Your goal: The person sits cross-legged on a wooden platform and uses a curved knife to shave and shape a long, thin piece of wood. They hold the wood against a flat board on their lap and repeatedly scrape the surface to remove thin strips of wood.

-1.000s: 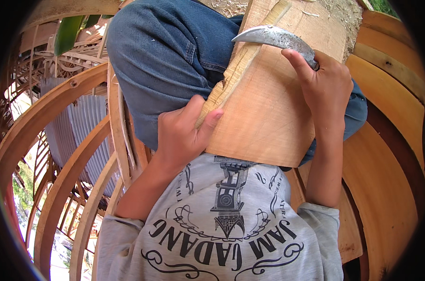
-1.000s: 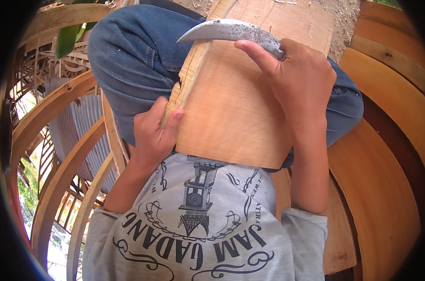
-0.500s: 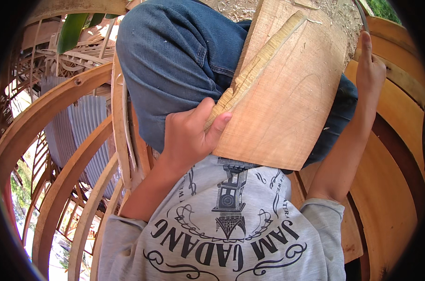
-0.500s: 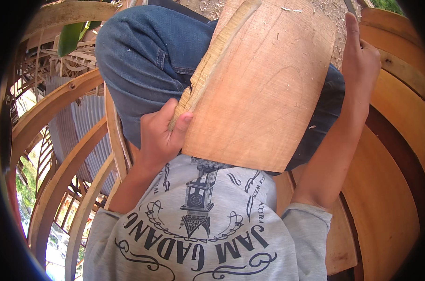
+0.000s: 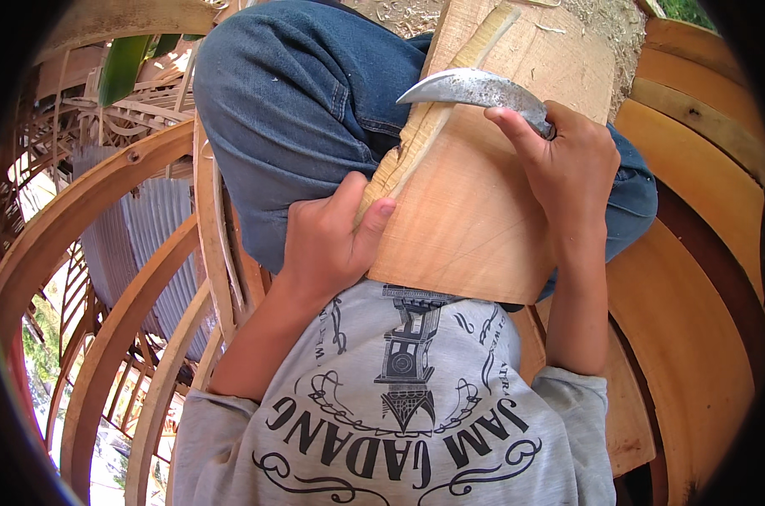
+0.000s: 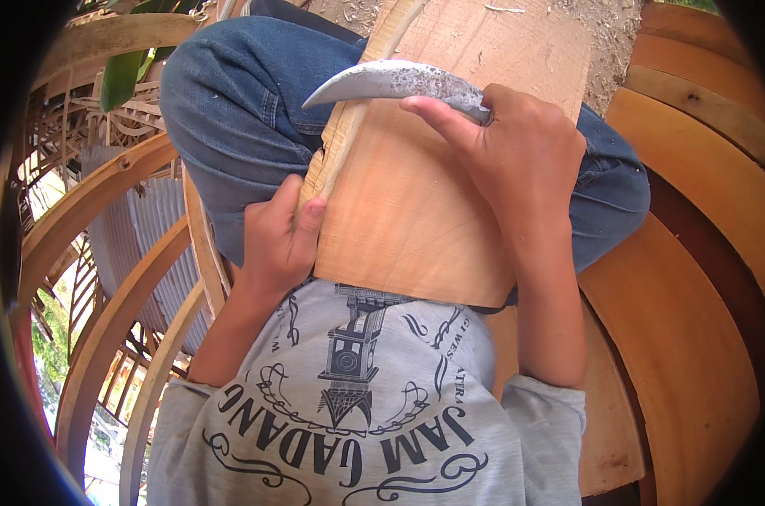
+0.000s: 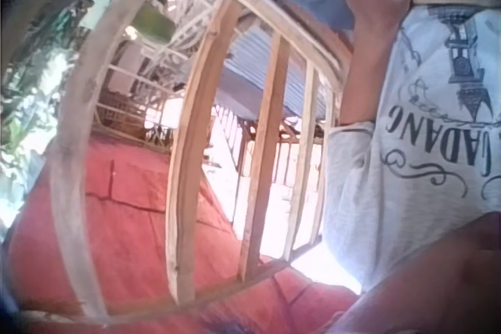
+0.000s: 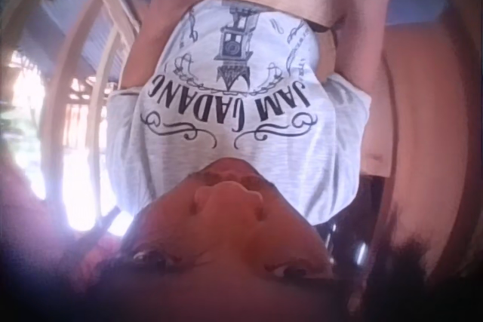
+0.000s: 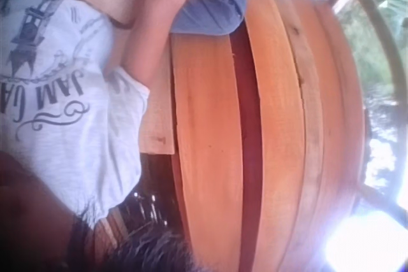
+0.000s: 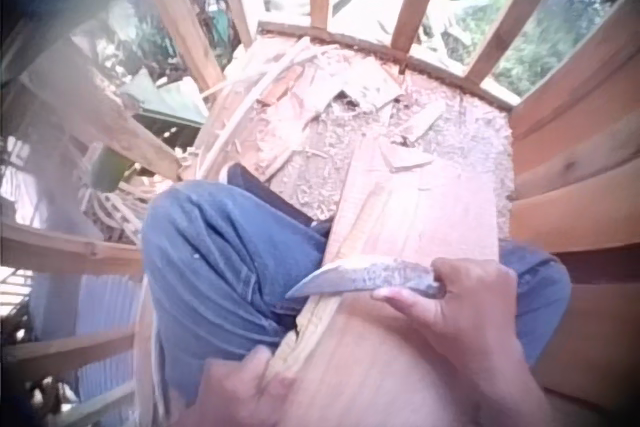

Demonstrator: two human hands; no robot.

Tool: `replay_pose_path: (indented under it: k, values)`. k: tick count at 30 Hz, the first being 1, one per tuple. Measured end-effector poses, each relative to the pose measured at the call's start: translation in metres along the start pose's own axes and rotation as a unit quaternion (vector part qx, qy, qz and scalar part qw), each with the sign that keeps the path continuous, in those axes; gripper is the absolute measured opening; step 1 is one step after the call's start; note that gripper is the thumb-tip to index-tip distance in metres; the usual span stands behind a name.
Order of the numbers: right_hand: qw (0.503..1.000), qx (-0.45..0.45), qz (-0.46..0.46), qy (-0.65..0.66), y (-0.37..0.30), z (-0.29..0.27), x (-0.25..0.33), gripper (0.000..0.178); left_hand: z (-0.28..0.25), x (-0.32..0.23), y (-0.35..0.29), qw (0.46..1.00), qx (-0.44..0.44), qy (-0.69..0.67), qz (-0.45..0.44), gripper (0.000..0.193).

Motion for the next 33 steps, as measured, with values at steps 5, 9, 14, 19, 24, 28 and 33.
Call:
replay_pose_path:
  k: [5,9,14,19,24,28,33]
  values:
    - [0.999,-0.035,0.017,-0.018,0.012,0.002,-0.013,0.071,0.0,0.001,-0.001,1.0,-0.004,-0.012,-0.005,0.033]
    - [0.998,-0.059,-0.003,-0.029,0.015,0.004,-0.015,0.074,0.0,0.0,0.001,1.0,-0.018,-0.009,0.01,0.034]
    - [0.994,-0.084,0.067,0.01,0.019,0.006,-0.035,0.076,0.001,0.0,-0.002,1.0,-0.001,0.004,0.003,0.034]
    - [0.951,-0.153,0.247,0.106,0.012,-0.021,-0.146,0.076,0.001,-0.004,-0.004,1.0,-0.004,-0.011,0.026,0.034]
    - [0.98,-0.101,0.122,0.118,-0.004,-0.026,-0.064,0.075,0.003,0.001,-0.001,1.0,0.009,-0.005,-0.024,0.033]
    - [0.999,0.006,-0.027,0.046,-0.016,-0.005,0.013,0.068,0.004,0.0,0.0,1.0,0.001,-0.022,-0.012,0.034]
    - [0.999,0.007,-0.039,0.035,-0.009,0.0,0.013,0.066,0.002,0.001,-0.001,1.0,0.003,-0.013,-0.009,0.033]
Point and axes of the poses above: each hand's wrist, its own y-axis towards the middle knuckle, its own z-axis out of the palm, x = y × z, the point moved 5 cm from there along y, towards the middle knuckle, and after that the axes turned 15 degrees about -z, right-handed, at the moved point
